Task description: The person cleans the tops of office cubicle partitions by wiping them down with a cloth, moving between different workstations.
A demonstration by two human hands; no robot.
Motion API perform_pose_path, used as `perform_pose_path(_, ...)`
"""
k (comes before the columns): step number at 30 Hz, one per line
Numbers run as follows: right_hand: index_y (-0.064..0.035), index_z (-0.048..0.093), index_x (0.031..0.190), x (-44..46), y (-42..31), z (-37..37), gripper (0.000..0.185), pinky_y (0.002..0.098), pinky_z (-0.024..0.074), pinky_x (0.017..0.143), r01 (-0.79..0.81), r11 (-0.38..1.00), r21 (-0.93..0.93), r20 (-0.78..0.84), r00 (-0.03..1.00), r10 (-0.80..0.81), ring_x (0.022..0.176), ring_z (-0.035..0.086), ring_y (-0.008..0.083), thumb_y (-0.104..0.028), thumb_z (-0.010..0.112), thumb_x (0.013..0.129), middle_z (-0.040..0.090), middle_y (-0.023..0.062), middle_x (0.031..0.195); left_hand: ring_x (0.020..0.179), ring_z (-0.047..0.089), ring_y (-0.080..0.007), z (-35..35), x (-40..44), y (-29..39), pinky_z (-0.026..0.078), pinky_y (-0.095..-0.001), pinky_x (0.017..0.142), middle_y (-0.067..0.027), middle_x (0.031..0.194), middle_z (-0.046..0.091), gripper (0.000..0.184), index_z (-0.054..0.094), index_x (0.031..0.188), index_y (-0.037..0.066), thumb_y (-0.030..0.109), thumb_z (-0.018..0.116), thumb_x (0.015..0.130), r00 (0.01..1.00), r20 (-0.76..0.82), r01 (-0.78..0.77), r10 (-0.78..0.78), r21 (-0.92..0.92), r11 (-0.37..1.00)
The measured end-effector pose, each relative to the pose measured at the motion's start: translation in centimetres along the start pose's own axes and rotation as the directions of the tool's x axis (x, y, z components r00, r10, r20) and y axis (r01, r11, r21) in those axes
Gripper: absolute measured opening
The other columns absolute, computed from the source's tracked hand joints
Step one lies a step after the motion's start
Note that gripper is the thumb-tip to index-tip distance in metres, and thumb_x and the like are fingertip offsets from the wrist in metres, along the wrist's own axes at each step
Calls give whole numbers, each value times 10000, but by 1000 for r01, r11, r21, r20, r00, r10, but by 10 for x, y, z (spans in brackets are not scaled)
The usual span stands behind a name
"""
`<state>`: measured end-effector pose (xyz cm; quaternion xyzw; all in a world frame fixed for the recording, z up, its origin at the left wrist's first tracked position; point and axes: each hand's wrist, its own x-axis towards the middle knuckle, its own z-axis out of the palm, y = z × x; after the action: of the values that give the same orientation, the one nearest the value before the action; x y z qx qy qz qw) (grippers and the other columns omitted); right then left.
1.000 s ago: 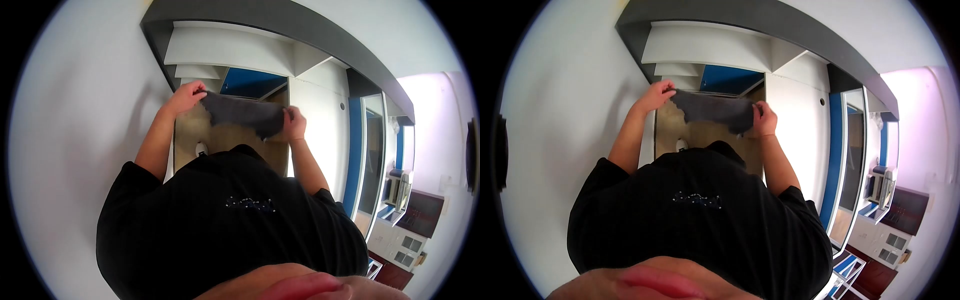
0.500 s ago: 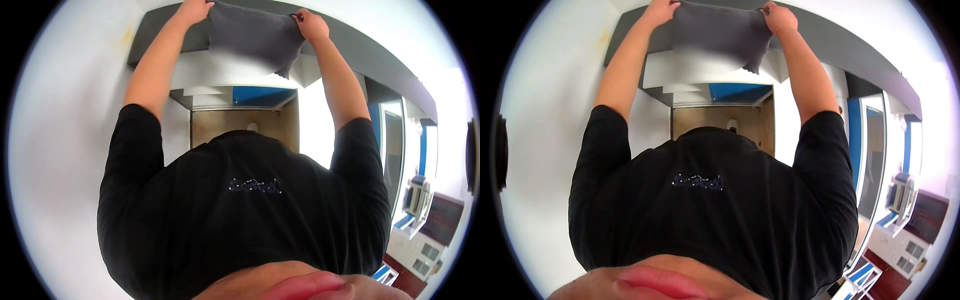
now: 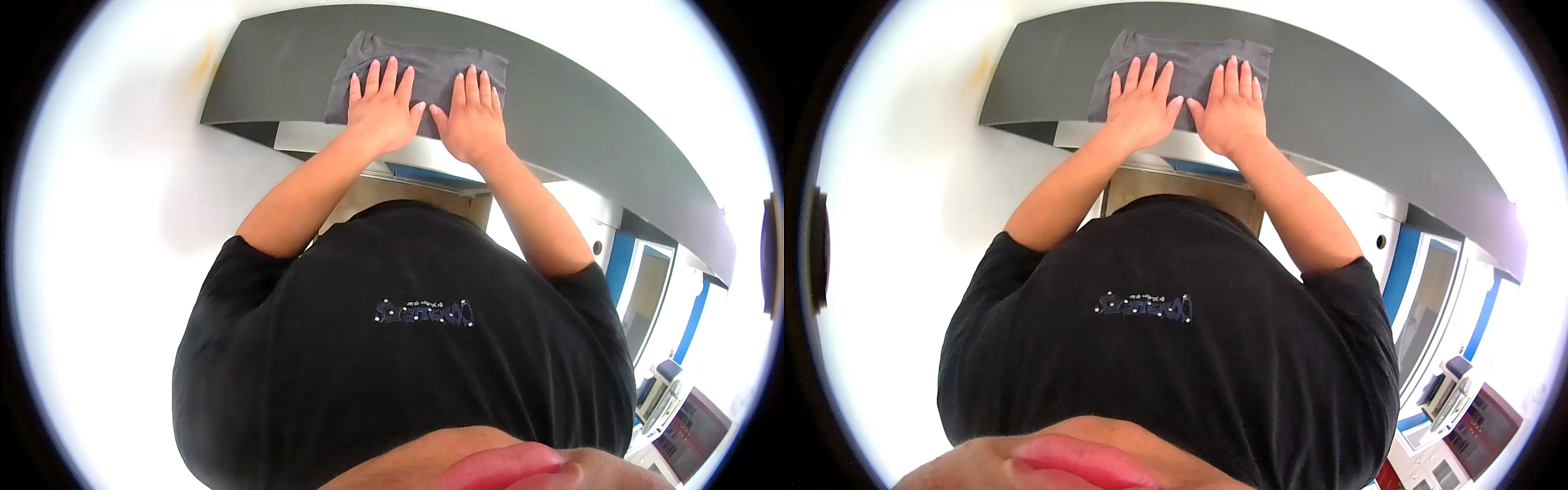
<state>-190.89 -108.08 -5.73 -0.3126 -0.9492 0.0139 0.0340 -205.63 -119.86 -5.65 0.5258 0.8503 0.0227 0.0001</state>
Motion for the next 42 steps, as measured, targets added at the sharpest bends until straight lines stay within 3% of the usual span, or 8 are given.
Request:
perform_pose_path(17, 5, 322, 1634, 134, 54, 19, 799, 480, 219, 1306, 36, 998, -54, -110, 993, -42, 1615, 231, 341, -573, 370, 1085, 270, 202, 1729, 1633, 173, -349, 15, 159, -11, 157, -574, 1307, -124, 1768, 207, 715, 292, 1686, 187, 543, 400, 1076, 996, -89, -5, 9, 47, 999)
perform_pose_path(18, 1, 323, 1636, 134, 54, 19, 798, 482, 231, 1302, 38, 997, -63, -122, 992, -46, 1612, 238, 336, -575, 368, 1085, 275, 196, 1729, 1634, 174, -335, 5, 154, -9, 153, -551, 1313, -112, 1771, 208, 701, 287, 1690, 198, 534, 382, 1081, 999, -54, 1, -1, 9, 1000)
perform_pose_path(19, -9, 321, 1640, 133, 51, 12, 787, 471, 226, 1306, 35, 993, -112, -96, 994, -46, 1617, 227, 331, -573, 352, 1092, 260, 185, 1738, 1548, 344, -406, 5, 149, -3, 302, -525, 1257, -211, 1699, 332, 631, 400, 1607, 48, 410, 449, 1093, 992, -123, -25, 34, 72, 997)
perform_pose_path(21, 12, 303, 1650, 126, 43, -10, 781, 473, 163, 1320, -11, 1000, 8, 59, 998, 11, 1633, 179, 330, -542, 323, 1100, 226, 190, 1752, 1647, 91, -341, -22, 152, 3, 82, -530, 1329, -137, 1787, 115, 751, 176, 1711, 108, 514, 332, 1100, 989, 148, 28, -32, 27, 999)
perform_pose_path(22, 31, 283, 1651, 128, 44, -14, 805, 475, 160, 1319, -4, 1000, 11, 62, 998, 3, 1632, 176, 350, -553, 317, 1098, 219, 219, 1747, 1633, 159, -352, -20, 152, -1, 139, -529, 1320, -154, 1772, 176, 723, 241, 1694, 96, 491, 359, 1100, 997, 78, 6, -8, 24, 1000)
perform_pose_path(31, 3, 294, 1650, 99, 22, 24, 793, 463, 173, 1319, 15, 993, -118, -64, 998, -23, 1630, 184, 336, -565, 328, 1099, 219, 186, 1753, 1634, 176, -336, -12, 92, -20, 156, -514, 1320, -131, 1772, 196, 712, 265, 1687, 95, 486, 355, 1099, 1000, 2, -13, 13, 0, 1000)
perform_pose_path(33, -20, 318, 1645, 82, 8, 34, 774, 461, 218, 1312, 18, 987, -158, -150, 988, -42, 1623, 210, 330, -568, 340, 1099, 240, 173, 1748, 1635, 176, -318, 21, 69, -32, 148, -519, 1320, -108, 1774, 200, 686, 282, 1692, 204, 522, 360, 1089, 984, -165, -64, 60, -23, 998)
perform_pose_path(42, -25, 269, 1670, 22, -105, 20, 759, 457, 173, 1322, 32, 993, -118, -5, 999, -33, 1638, 162, 339, -530, 311, 1105, 194, 166, 1765, 1631, 196, -280, 19, -34, -78, 157, -448, 1326, -79, 1764, 243, 636, 326, 1671, 150, 429, 364, 1100, 990, -140, 0, -7, -46, 999)
